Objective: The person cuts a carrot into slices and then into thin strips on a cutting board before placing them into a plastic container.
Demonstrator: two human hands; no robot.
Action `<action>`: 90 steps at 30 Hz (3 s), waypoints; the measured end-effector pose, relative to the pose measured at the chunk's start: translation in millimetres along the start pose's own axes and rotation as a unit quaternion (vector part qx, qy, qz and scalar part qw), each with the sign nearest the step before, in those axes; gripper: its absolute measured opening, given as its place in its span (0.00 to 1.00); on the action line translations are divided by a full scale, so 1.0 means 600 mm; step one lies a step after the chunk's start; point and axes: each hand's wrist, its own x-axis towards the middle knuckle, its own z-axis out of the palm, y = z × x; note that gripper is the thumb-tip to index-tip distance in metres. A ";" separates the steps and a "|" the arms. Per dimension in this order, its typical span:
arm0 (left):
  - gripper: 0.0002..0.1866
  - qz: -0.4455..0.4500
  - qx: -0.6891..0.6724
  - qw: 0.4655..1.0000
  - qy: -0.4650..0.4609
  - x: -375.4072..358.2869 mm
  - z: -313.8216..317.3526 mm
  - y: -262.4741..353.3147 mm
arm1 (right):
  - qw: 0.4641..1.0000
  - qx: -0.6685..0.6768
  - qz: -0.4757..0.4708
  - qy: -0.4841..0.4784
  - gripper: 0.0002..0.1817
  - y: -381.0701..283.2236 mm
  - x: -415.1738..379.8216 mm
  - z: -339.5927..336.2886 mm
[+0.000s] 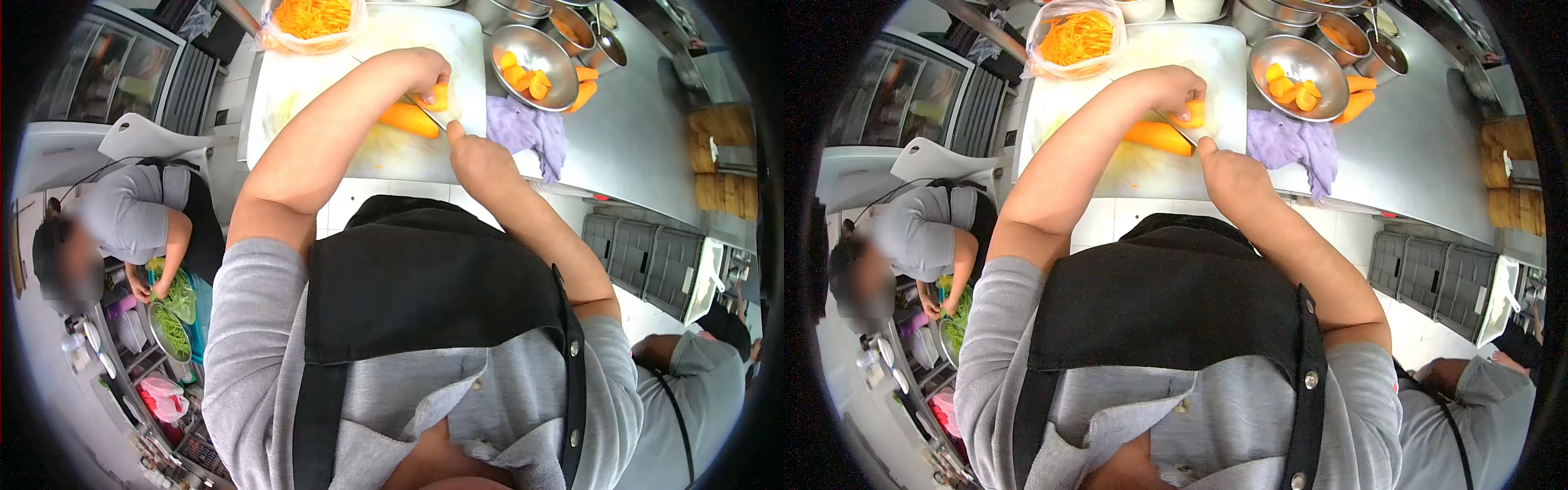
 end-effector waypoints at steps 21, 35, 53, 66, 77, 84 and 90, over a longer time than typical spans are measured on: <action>0.25 -0.055 0.065 0.993 0.081 -0.038 0.031 0.071 | 0.990 0.121 -0.029 -0.073 0.12 0.016 0.015 -0.025; 0.22 -0.050 0.045 0.972 0.226 -0.061 0.038 0.065 | 0.985 0.124 -0.017 -0.118 0.08 0.013 0.022 -0.028; 0.27 0.069 0.020 0.864 0.498 -0.147 0.186 -0.009 | 0.985 0.134 0.068 -0.090 0.10 0.009 0.032 -0.039; 0.10 0.107 -0.279 0.773 0.560 -0.181 0.129 -0.075 | 0.987 0.088 0.091 -0.095 0.08 0.004 -0.002 -0.014; 0.11 -0.034 -0.087 0.843 0.530 -0.222 0.214 -0.008 | 0.981 0.116 0.109 -0.110 0.10 0.004 0.010 -0.018; 0.10 0.037 0.044 0.818 0.573 -0.156 0.180 0.032 | 0.979 0.133 0.107 -0.113 0.11 0.001 0.010 -0.023; 0.11 0.047 0.008 0.817 0.575 -0.111 0.205 0.001 | 0.982 0.147 0.094 -0.072 0.09 0.015 -0.007 -0.023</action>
